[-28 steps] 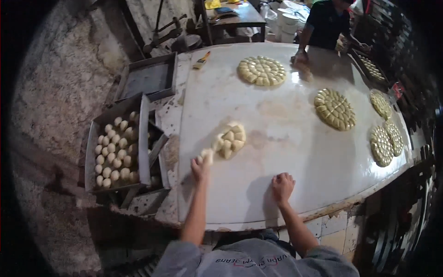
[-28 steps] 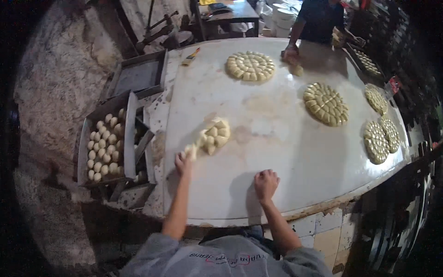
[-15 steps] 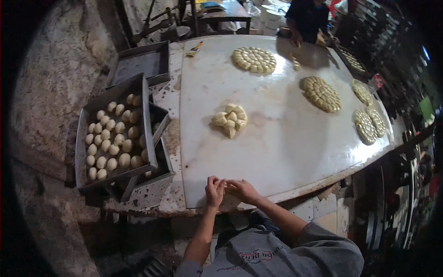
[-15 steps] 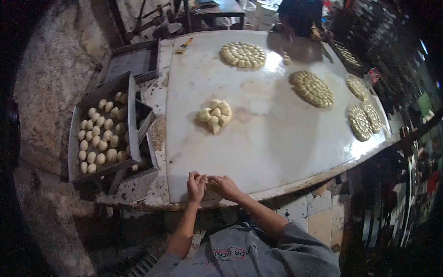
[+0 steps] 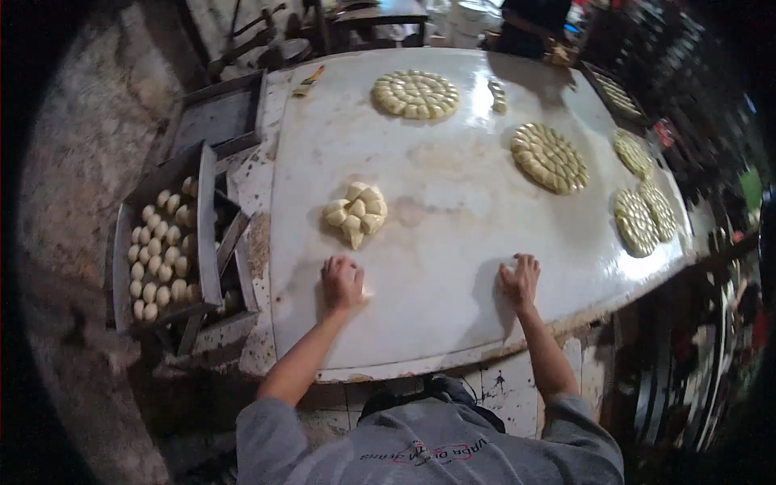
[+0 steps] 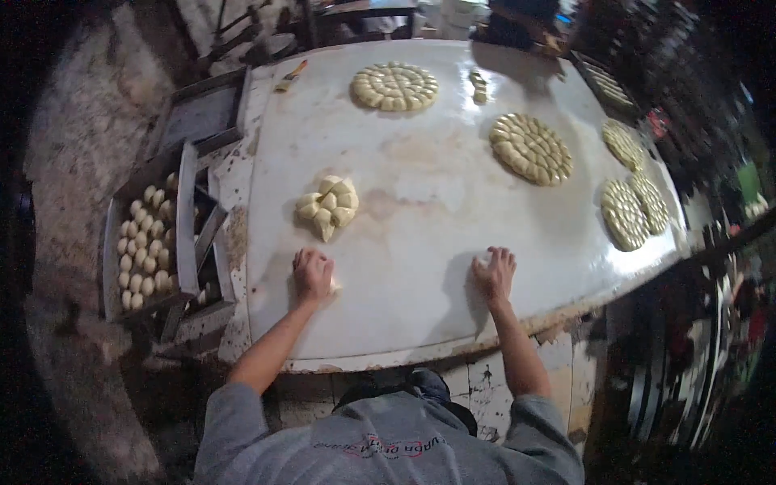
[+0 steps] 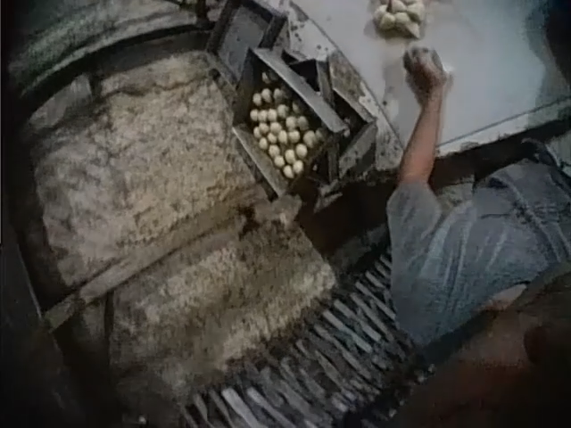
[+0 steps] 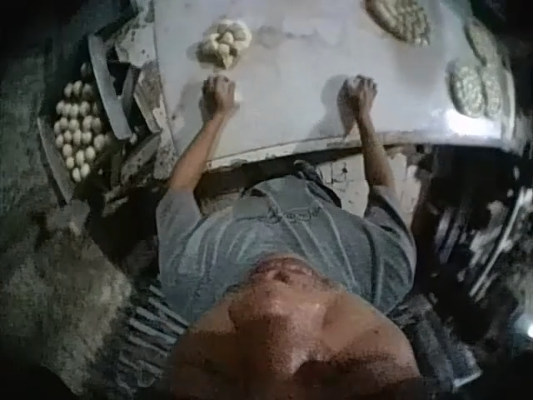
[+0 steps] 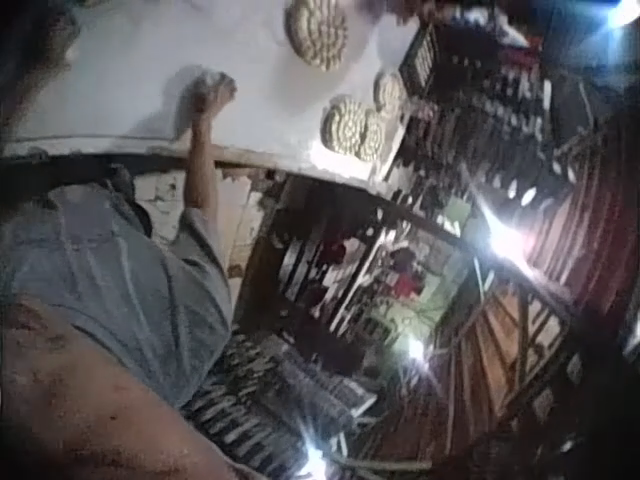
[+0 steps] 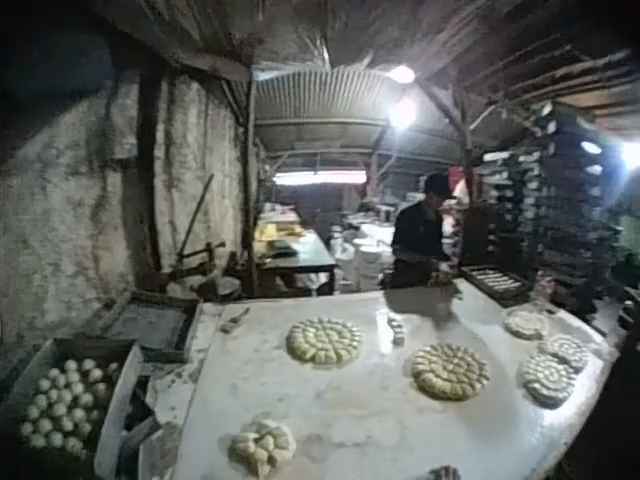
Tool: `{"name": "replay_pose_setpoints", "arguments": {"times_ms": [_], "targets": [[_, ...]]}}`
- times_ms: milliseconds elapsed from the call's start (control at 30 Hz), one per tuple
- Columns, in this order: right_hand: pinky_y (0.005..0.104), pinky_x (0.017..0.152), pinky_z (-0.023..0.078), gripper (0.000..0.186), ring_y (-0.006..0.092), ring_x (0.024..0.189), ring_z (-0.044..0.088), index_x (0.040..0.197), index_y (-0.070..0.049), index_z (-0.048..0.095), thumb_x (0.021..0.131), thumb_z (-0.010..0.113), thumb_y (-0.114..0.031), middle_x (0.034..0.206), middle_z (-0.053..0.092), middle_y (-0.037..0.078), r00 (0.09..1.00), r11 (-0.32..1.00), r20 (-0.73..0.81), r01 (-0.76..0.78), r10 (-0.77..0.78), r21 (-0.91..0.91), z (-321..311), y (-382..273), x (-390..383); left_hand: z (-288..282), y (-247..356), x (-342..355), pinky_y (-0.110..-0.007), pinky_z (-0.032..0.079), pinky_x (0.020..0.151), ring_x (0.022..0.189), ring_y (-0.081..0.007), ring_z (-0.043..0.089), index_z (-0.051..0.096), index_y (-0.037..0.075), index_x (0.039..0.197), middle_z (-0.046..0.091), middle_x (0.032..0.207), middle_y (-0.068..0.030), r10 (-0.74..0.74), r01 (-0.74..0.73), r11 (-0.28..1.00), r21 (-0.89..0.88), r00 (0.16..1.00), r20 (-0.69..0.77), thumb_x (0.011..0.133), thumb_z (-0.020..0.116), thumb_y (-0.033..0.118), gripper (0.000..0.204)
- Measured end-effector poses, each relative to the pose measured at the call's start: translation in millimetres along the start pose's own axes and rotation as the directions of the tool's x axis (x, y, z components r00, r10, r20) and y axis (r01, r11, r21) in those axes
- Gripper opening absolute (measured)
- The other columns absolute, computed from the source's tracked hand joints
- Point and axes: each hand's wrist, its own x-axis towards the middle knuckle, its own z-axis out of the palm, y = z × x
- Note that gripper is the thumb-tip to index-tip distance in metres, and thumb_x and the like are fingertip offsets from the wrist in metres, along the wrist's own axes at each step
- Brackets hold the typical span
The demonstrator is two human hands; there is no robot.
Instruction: Shaping portions of bread dough into decorative circular patterns and organizing them on baking trays.
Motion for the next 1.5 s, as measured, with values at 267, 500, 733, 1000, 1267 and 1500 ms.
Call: {"name": "replay_pose_setpoints", "arguments": {"times_ms": [267,500,733,1000,1267,1500], "targets": [[0.0454,0.083,0.036,0.016,0.0342,0.093,0.046,0.086,-0.004,0.055,0.076,0.059,-0.016,0.095,0.052,0.012,0.995,0.977,-0.041,0.100,-0.094,0.188,49,-56,1,61,94,-47,-0.043,0.045,0.068,0.083,-0.0311,0.054,0.058,0.006,0.070,0.057,0.078,-0.0106,-0.104,0.101,0.974,0.203,0.995,0.005,0.071,0.061,0.016,0.011],[0.0471,0.084,0.036,0.014,0.0323,0.093,0.048,0.089,-0.007,0.055,0.077,0.057,-0.013,0.094,0.052,0.015,0.967,0.984,-0.183,0.177,-0.178,-0.021,8,49,-22,-42,-26,-89,-0.045,0.039,0.072,0.086,-0.0316,0.050,0.055,0.009,0.078,0.052,0.087,-0.0113,-0.264,0.370,0.819,0.439,0.922,-0.284,0.067,0.065,0.017,0.017],[0.0417,0.081,0.036,0.012,0.0329,0.087,0.048,0.084,-0.002,0.053,0.076,0.053,-0.011,0.089,0.051,0.015,0.996,0.997,-0.027,-0.080,0.080,0.002,30,29,29,6,9,-37,-0.048,0.038,0.080,0.092,-0.0366,0.048,0.056,0.002,0.081,0.053,0.092,-0.0184,-0.395,0.409,0.858,0.311,0.912,-0.110,0.068,0.058,0.020,0.022],[0.0423,0.083,0.033,0.016,0.0301,0.095,0.046,0.085,-0.002,0.054,0.071,0.052,-0.008,0.090,0.051,0.012,0.992,0.979,-0.012,0.125,-0.129,-0.163,29,-29,-46,-209,0,-9,-0.031,0.044,0.084,0.098,-0.0162,0.055,0.058,0.007,0.108,0.061,0.103,-0.0090,0.208,0.382,0.867,-0.320,0.306,0.929,0.071,0.070,0.022,0.042],[0.0268,0.062,0.051,0.029,0.0180,0.076,0.056,0.116,-0.003,0.045,0.090,0.045,-0.013,0.094,0.056,0.012,0.614,-0.070,0.538,-0.619,0.578,0.782,-2,-102,-75,-493,-243,162,-0.034,0.046,0.081,0.092,-0.0210,0.058,0.054,0.007,0.109,0.060,0.099,-0.0105,-0.269,0.262,0.963,-0.061,0.926,-0.263,0.066,0.068,0.011,0.045],[0.0327,0.092,0.044,0.061,0.0232,0.108,0.052,0.130,0.004,0.033,0.076,0.062,0.001,0.121,0.048,0.020,0.880,0.007,0.461,-0.463,-0.111,0.886,-66,-398,5,-433,-474,165,-0.044,0.033,0.100,0.122,-0.0387,0.039,0.044,0.003,0.126,0.040,0.130,-0.0259,-0.362,0.384,0.763,0.520,0.920,-0.149,0.077,0.064,0.035,0.062]]}}
